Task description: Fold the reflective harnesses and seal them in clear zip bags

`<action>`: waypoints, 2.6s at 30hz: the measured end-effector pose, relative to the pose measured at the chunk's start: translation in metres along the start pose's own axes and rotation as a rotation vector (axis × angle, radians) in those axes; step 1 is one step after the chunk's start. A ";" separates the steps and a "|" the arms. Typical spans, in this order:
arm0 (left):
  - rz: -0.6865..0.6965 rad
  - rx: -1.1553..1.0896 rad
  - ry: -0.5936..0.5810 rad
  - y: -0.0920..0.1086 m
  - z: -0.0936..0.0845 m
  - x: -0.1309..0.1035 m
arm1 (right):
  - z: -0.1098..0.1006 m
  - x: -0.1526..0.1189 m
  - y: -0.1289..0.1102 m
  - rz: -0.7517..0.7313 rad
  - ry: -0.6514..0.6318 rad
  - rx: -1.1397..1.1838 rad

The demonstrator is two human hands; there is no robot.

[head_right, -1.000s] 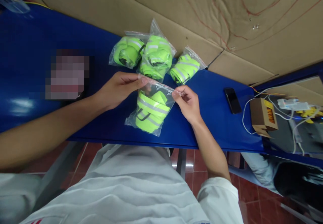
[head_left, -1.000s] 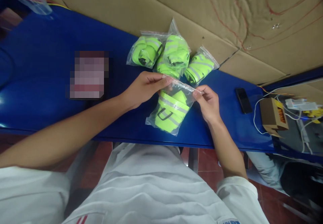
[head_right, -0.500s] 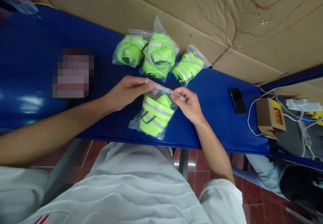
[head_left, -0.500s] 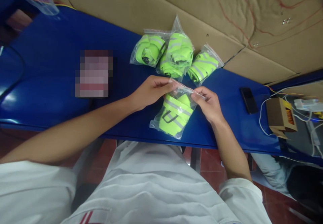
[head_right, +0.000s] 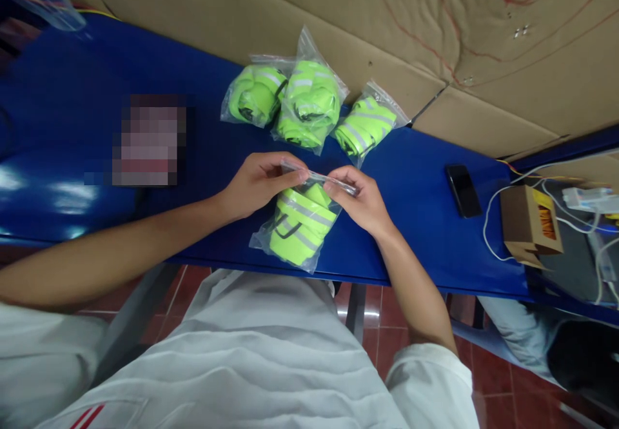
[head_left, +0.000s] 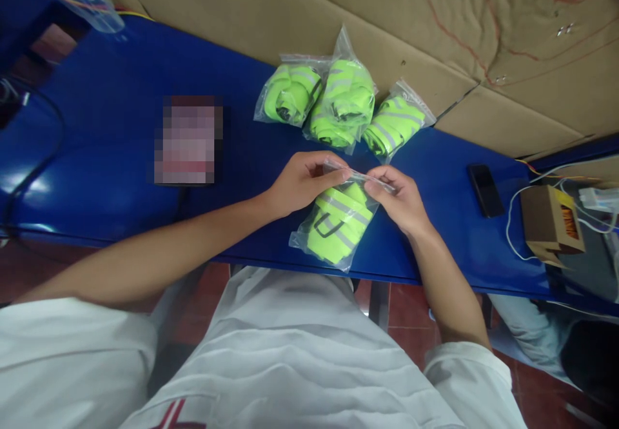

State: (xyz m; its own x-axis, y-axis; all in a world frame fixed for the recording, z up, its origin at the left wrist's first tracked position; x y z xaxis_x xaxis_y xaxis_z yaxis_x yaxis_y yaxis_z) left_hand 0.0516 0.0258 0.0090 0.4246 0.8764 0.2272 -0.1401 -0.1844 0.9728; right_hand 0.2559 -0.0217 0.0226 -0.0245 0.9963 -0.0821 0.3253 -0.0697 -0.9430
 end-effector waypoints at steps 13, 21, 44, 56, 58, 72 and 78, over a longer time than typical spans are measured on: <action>-0.031 0.038 -0.054 -0.010 0.005 -0.004 | 0.012 -0.004 -0.003 -0.089 0.024 -0.063; -0.014 0.099 -0.183 -0.010 0.005 0.001 | 0.010 -0.006 0.000 -0.145 0.043 -0.207; 0.061 0.166 -0.120 -0.004 -0.003 0.009 | -0.020 0.012 0.004 -0.060 -0.043 0.038; -0.076 0.152 0.026 -0.012 -0.010 0.011 | -0.015 0.015 0.018 -0.089 0.047 -0.148; -0.110 0.046 0.041 -0.013 -0.009 0.010 | -0.013 0.015 0.017 -0.103 0.091 -0.118; 0.013 -0.094 -0.096 0.034 -0.030 0.021 | -0.028 0.013 0.005 -0.004 0.361 0.666; 0.066 0.130 0.216 0.053 -0.103 0.079 | -0.023 0.020 0.017 0.074 0.321 0.451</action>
State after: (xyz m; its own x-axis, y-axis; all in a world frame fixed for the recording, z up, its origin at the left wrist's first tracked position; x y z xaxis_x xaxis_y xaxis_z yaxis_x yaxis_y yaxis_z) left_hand -0.0144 0.1312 0.0741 0.2159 0.9326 0.2892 -0.0394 -0.2876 0.9569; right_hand 0.2830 -0.0019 0.0123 0.2949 0.9482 -0.1180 -0.1236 -0.0846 -0.9887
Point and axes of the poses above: each hand's wrist, its own x-axis towards the middle knuckle, its own z-axis out of the palm, y = z × x, the point moved 4 cm from there along x, towards the middle knuckle, and after that the axes turned 8 degrees about z, right-handed, at the moved point
